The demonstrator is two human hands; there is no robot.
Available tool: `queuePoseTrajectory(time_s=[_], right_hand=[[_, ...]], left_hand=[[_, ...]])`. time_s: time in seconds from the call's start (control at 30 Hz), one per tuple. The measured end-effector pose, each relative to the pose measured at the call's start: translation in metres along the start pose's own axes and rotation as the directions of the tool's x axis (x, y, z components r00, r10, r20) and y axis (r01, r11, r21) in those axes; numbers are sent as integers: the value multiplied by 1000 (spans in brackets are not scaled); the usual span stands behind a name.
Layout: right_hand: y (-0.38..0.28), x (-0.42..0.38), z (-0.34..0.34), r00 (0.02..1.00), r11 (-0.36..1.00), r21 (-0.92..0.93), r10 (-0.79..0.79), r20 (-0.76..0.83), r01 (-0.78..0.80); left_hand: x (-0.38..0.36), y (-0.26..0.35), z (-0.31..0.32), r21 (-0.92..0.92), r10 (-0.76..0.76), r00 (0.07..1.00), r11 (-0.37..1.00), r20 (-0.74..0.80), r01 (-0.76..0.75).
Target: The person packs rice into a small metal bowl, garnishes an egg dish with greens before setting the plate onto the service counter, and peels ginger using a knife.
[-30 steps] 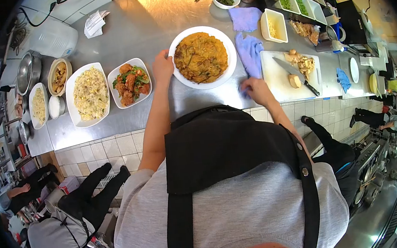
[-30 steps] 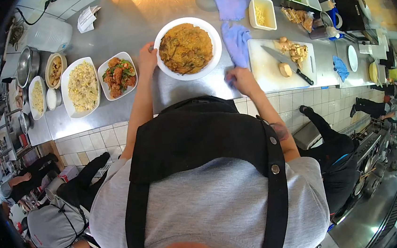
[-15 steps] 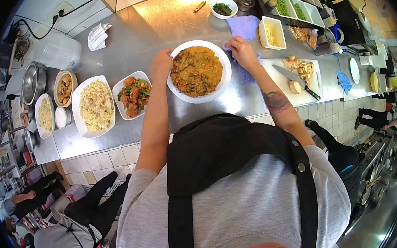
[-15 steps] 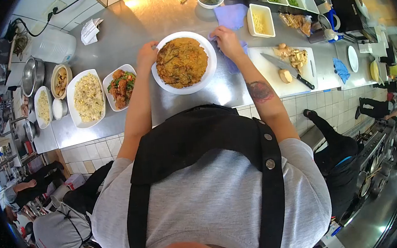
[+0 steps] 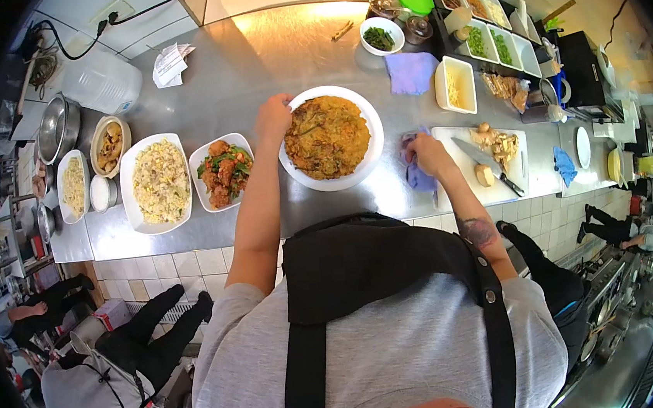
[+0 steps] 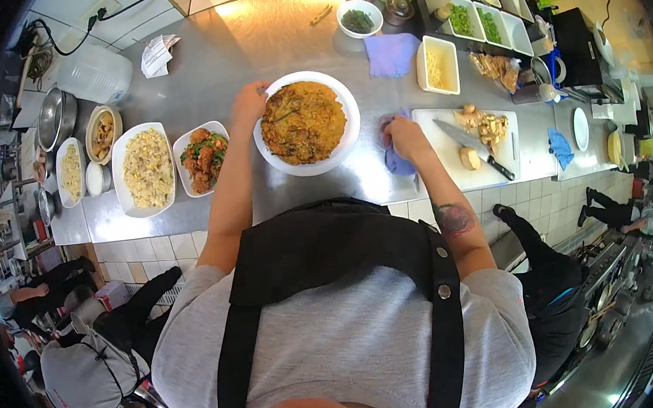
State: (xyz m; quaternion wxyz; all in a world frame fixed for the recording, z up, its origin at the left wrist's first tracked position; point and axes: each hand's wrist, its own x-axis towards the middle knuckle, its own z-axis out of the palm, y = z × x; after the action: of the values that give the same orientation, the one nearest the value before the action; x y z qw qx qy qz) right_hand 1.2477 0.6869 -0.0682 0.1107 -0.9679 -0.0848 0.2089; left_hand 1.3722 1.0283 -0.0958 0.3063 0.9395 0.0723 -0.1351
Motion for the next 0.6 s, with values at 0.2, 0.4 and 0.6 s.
queuePoseTrajectory(time_s=[0.2,0.4,0.6], right_hand=[[-15,62,-48,907,947,293,1,-421,135],[-14,118,-9,808,928,190,-164,-566,321],[-24,-12,32,897,900,347,-99,-430,265]], left_hand=[[6,13,-13,-18,-82,996,997,-19,81],[43,-8,-26,-16,-87,995,996,-44,86],[64,-29,-35,15,-77,992,997,-96,78]])
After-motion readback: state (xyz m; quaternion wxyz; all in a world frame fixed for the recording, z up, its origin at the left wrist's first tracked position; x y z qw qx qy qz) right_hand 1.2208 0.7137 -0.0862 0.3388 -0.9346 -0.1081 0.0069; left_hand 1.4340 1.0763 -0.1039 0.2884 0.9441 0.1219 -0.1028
